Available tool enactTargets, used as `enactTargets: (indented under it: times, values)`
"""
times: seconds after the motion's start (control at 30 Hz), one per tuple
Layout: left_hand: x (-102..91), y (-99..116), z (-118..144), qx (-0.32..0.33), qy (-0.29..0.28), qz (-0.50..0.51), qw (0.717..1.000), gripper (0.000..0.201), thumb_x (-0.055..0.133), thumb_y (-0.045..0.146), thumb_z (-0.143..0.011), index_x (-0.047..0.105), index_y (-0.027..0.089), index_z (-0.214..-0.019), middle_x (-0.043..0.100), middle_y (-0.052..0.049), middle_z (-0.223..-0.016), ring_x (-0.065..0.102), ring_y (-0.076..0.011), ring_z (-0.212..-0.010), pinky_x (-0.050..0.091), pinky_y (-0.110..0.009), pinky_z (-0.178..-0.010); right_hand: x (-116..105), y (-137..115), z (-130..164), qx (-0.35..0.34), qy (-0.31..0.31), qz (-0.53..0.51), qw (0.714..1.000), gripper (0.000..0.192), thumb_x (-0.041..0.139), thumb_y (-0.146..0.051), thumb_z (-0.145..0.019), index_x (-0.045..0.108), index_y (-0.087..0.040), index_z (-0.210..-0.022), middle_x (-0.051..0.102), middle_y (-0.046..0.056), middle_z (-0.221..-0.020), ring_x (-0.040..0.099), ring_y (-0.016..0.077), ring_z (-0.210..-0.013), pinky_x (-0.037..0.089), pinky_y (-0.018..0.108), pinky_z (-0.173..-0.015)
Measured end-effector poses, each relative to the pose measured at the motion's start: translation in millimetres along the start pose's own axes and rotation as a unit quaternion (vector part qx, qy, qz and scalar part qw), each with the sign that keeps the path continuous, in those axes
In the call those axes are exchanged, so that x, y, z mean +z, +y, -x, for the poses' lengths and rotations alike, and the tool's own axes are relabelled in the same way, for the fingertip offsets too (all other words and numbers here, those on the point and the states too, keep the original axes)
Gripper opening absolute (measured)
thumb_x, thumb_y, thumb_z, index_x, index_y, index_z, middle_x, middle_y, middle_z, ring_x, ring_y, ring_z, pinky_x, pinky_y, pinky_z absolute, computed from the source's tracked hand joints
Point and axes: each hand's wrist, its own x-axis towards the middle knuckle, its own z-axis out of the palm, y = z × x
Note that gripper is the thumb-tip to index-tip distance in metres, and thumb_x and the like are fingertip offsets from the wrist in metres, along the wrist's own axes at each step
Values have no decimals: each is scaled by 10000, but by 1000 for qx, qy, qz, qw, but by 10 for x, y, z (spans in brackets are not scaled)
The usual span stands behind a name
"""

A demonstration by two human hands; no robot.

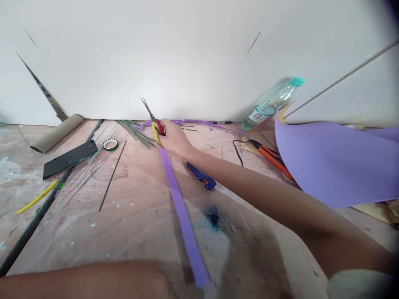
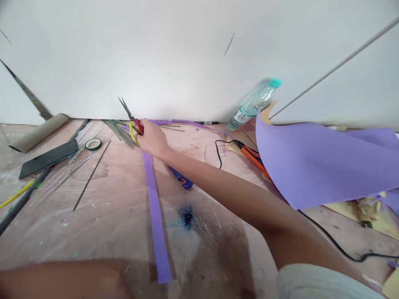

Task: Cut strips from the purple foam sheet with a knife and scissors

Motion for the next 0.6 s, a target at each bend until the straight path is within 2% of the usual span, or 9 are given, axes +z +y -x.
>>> enactTargets:
  times: [0.03,0.07,0.1,0.17,0.23,0.33,0.43,0.5,0.6]
  values:
    - [-59,64,-10,-2,6,-53,999,331,771,503,-795,660,233,-640,555,24,-568,459,-146,-513,312,-273,-487,-48,-5,132,1,-14,-9,1000,222,657,-201,-811,440,-236,-781,583,14,-785,534,196,-750,372,302,-665]
    - [-116,125,-39,-8,29,-173,984,333,687,471,-875,634,223,-659,537,30,-571,443,-137,-510,288,-273,-500,-88,-10,275,2,-32,-22,999,206,661,-223,-814,457,-234,-790,582,7,-775,535,187,-726,374,294,-638]
    - [-174,180,-88,-8,85,-301,950,348,587,446,-943,620,216,-684,537,24,-581,446,-143,-527,272,-278,-516,-120,-17,422,5,-51,-36,998,188,667,-251,-818,480,-231,-808,587,2,-770,541,179,-707,381,288,-616]
    - [-283,258,-237,-1,194,-476,858,321,505,446,-984,626,203,-813,605,-1,-637,528,-179,-588,285,-293,-564,-166,-46,704,15,-74,-68,995,196,645,-343,-859,487,-230,-831,589,-9,-758,540,162,-655,392,281,-575]
    - [-370,294,-435,5,237,-581,779,365,476,511,-988,612,192,-876,658,-38,-680,591,-225,-615,288,-308,-557,-215,-103,930,26,-80,-124,989,252,620,-434,-893,481,-231,-841,597,-11,-771,547,149,-635,407,280,-563]
    - [-431,317,-768,33,245,-614,750,361,477,515,-982,603,176,-972,725,-100,-846,678,-280,-752,381,-329,-610,-367,-220,1121,33,-55,-238,969,321,670,-492,-873,483,-234,-830,564,-35,-712,539,136,-592,409,279,-545]
    - [-418,354,-1044,79,228,-636,733,352,476,479,-990,568,175,-1142,742,-127,-1055,709,-294,-921,466,-346,-717,-625,-296,1197,19,2,-279,960,345,746,-476,-823,492,-243,-816,524,-50,-649,523,139,-550,412,286,-519]
    - [-396,374,-1148,108,200,-653,722,292,507,418,-978,579,182,-1134,749,-121,-1054,717,-282,-928,488,-346,-747,-810,-291,1243,16,29,-278,960,362,770,-482,-798,494,-249,-806,540,-36,-684,528,144,-548,422,296,-503]
    - [-386,353,-1173,149,140,-675,709,206,512,355,-978,630,191,-1014,754,-93,-920,726,-253,-844,498,-335,-737,-1019,-204,1358,35,33,-254,966,374,791,-487,-779,498,-254,-792,577,-9,-768,540,145,-548,445,310,-502]
